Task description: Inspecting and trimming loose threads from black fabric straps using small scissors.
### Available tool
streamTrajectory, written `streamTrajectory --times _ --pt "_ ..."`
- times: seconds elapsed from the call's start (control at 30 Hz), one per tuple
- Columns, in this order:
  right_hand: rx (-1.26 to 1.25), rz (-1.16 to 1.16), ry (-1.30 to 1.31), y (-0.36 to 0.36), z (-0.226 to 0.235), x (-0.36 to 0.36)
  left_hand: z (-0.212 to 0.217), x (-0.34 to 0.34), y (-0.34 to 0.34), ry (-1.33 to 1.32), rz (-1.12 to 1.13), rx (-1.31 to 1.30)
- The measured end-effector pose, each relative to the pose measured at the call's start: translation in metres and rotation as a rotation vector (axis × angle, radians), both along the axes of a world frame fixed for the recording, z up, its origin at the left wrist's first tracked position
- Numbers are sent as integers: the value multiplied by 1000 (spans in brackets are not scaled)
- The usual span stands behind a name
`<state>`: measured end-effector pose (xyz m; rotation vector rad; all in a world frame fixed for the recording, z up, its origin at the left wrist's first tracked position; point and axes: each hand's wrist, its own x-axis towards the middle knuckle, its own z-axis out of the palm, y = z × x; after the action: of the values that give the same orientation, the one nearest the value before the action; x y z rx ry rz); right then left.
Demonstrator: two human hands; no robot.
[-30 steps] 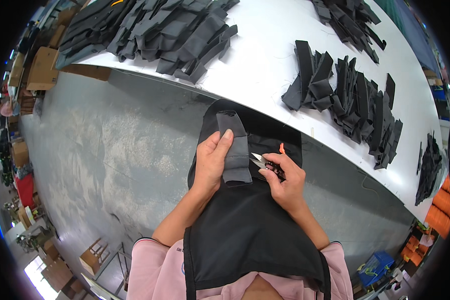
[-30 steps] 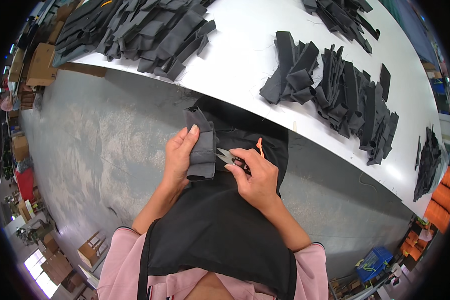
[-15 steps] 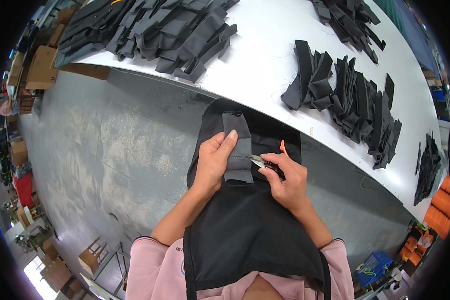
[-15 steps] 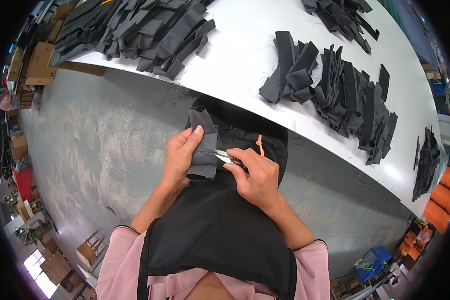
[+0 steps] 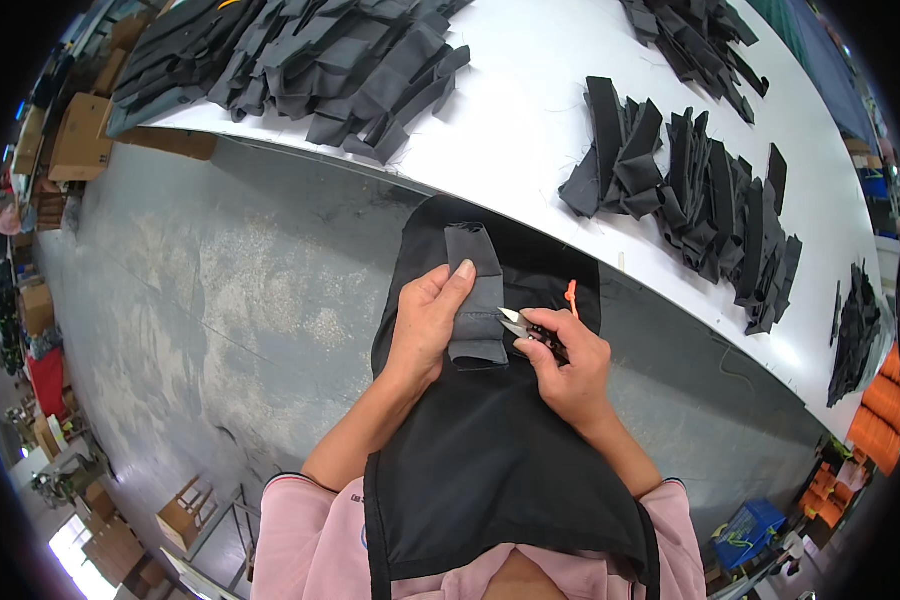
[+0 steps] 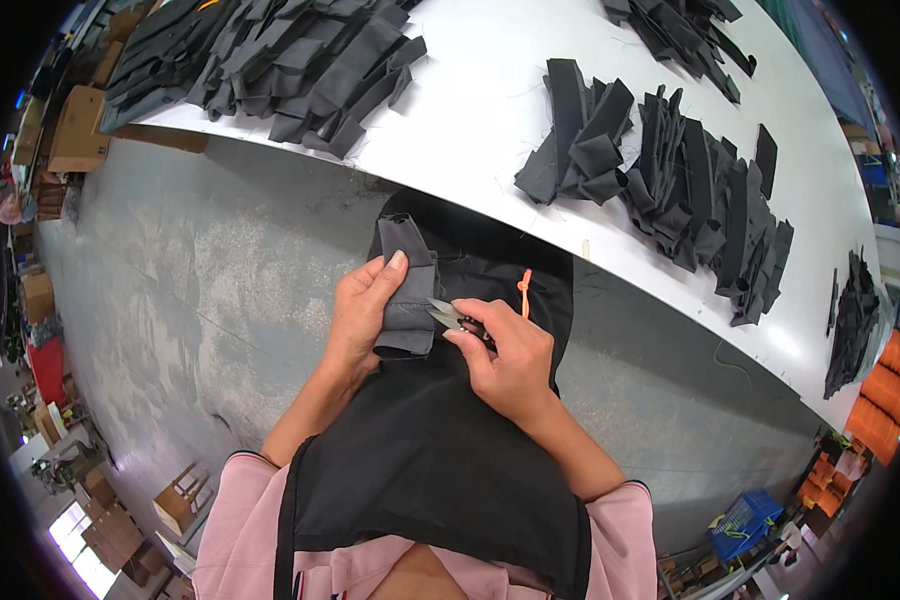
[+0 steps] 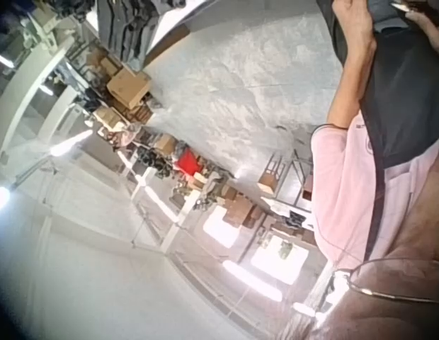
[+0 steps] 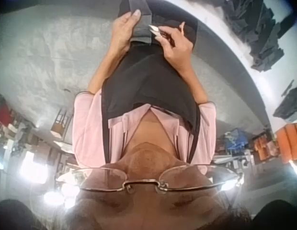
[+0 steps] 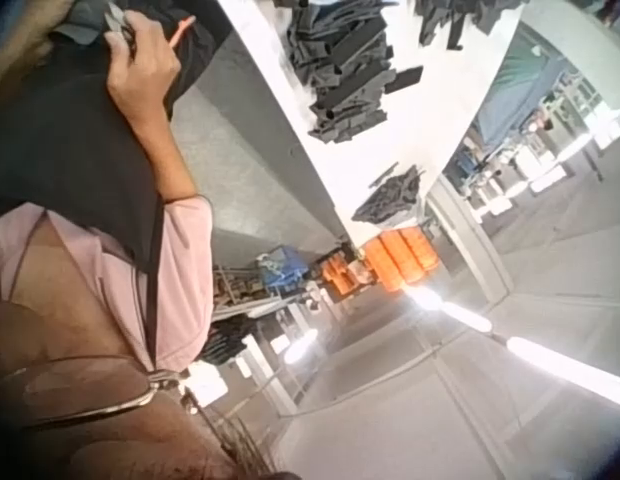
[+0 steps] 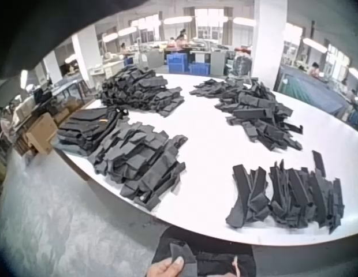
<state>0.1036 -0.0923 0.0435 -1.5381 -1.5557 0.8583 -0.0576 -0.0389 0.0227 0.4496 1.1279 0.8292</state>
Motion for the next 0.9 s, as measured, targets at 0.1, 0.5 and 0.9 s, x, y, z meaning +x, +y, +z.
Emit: streamTrajectory --times 0.1,0.5,0.9 --pt "176 38 -171 1 -6 3 4 3 1 0 5 -7" --pt "4 137 -123 11 5 16 -14 -2 -3 267 -27 299" --pt "242 140 -291 8 2 9 -17 -3 1 138 -70 135"
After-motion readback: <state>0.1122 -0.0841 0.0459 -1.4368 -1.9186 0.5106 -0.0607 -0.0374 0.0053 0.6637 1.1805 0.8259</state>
